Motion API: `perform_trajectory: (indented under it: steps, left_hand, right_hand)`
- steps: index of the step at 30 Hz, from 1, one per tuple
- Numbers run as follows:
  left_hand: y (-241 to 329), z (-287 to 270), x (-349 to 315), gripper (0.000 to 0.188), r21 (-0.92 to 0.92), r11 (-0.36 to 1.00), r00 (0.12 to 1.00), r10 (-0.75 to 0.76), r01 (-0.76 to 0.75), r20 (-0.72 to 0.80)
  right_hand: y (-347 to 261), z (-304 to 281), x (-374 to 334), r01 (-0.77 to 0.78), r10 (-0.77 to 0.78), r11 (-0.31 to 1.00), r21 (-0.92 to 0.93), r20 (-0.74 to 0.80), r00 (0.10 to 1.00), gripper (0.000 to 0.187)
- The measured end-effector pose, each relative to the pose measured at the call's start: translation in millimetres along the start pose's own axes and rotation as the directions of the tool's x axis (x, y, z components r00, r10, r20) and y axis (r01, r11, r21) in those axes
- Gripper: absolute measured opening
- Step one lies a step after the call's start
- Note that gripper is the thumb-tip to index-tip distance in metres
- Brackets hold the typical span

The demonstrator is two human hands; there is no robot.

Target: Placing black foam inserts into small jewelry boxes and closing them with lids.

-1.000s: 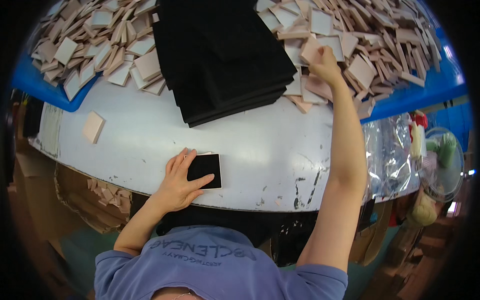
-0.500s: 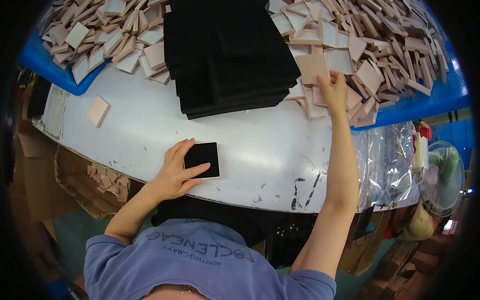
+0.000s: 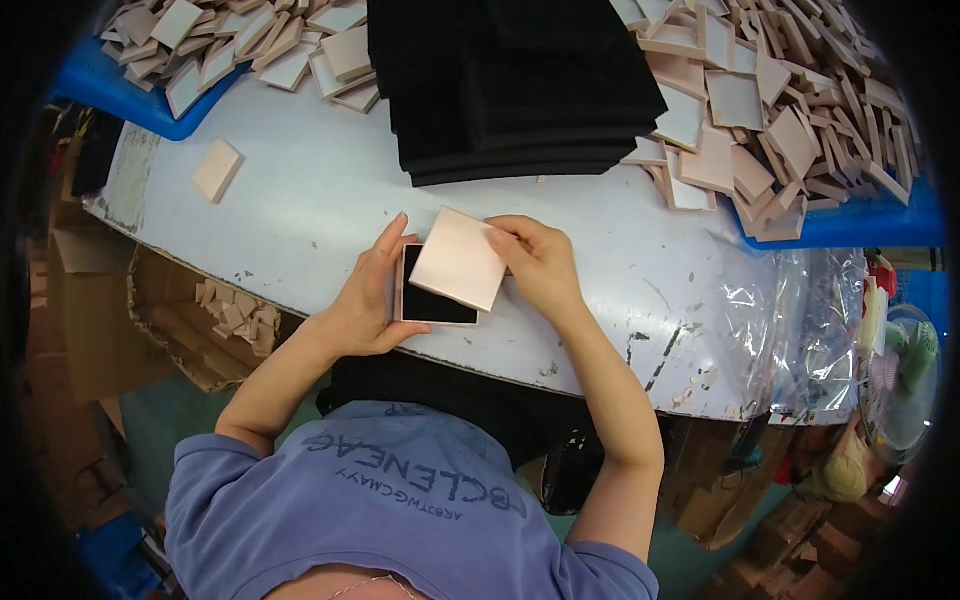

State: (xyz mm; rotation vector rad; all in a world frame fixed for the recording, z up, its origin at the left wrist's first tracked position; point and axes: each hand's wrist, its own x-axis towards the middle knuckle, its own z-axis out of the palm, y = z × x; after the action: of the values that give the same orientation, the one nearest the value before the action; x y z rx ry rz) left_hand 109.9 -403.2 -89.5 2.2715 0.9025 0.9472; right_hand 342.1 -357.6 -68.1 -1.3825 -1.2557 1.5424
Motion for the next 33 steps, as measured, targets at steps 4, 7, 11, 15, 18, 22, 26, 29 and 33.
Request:
perform_trajectory:
  steps: [4, 7, 11, 15, 18, 22, 26, 29, 33]
  left_hand:
    - [-16, 12, -2, 0.125, -0.120, 0.983, 0.989, 0.128, -0.136, -0.072]
    - [-5, 2, -1, 0.112, -0.143, 0.990, 1.000, -0.007, 0.010, 0.018]
    - [6, -5, 5, 0.095, 0.144, 0.989, 0.983, -0.049, 0.023, 0.179]
    - [12, -11, 8, 0.081, 0.295, 0.955, 0.965, -0.090, 0.015, 0.245]
    - [16, -16, 10, 0.086, 0.381, 0.924, 0.958, -0.125, 0.018, 0.258]
    - [-10, -45, 4, 0.085, 0.331, 0.934, 0.991, -0.125, 0.132, -0.041]
    - [-91, -145, 3, 0.069, 0.278, 0.801, 0.825, -0.413, 0.531, -0.385]
    - [-143, -175, -31, 0.068, 0.667, 0.371, 0.763, -0.351, 0.646, -0.543]
    - [-141, -186, -32, 0.071, 0.659, 0.336, 0.692, -0.602, 0.673, -0.399]
  right_hand:
    - [-2, 22, 0, 0.533, -0.569, 0.461, -0.709, 0.225, 0.791, 0.021]
    - [-14, 28, -15, 0.529, -0.570, 0.341, -0.777, 0.276, 0.774, 0.021]
    - [-10, 31, -34, 0.510, -0.500, 0.312, -0.802, 0.318, 0.806, 0.059]
    - [0, 32, -32, 0.512, -0.542, 0.224, -0.829, 0.331, 0.773, 0.071]
    - [-9, 30, -30, 0.528, -0.510, 0.208, -0.824, 0.369, 0.777, 0.066]
    - [-75, -4, -8, 0.674, -0.756, 0.055, -0.737, 0.410, 0.510, 0.043]
    - [-156, -31, 33, 0.541, -0.886, -0.058, -0.839, 0.293, 0.360, 0.033]
    - [-166, -53, 64, 0.525, -0.792, -0.091, -0.846, 0.381, 0.477, 0.031]
    - [-175, -52, 63, 0.514, -0.688, 0.086, -0.853, 0.322, 0.650, 0.025]
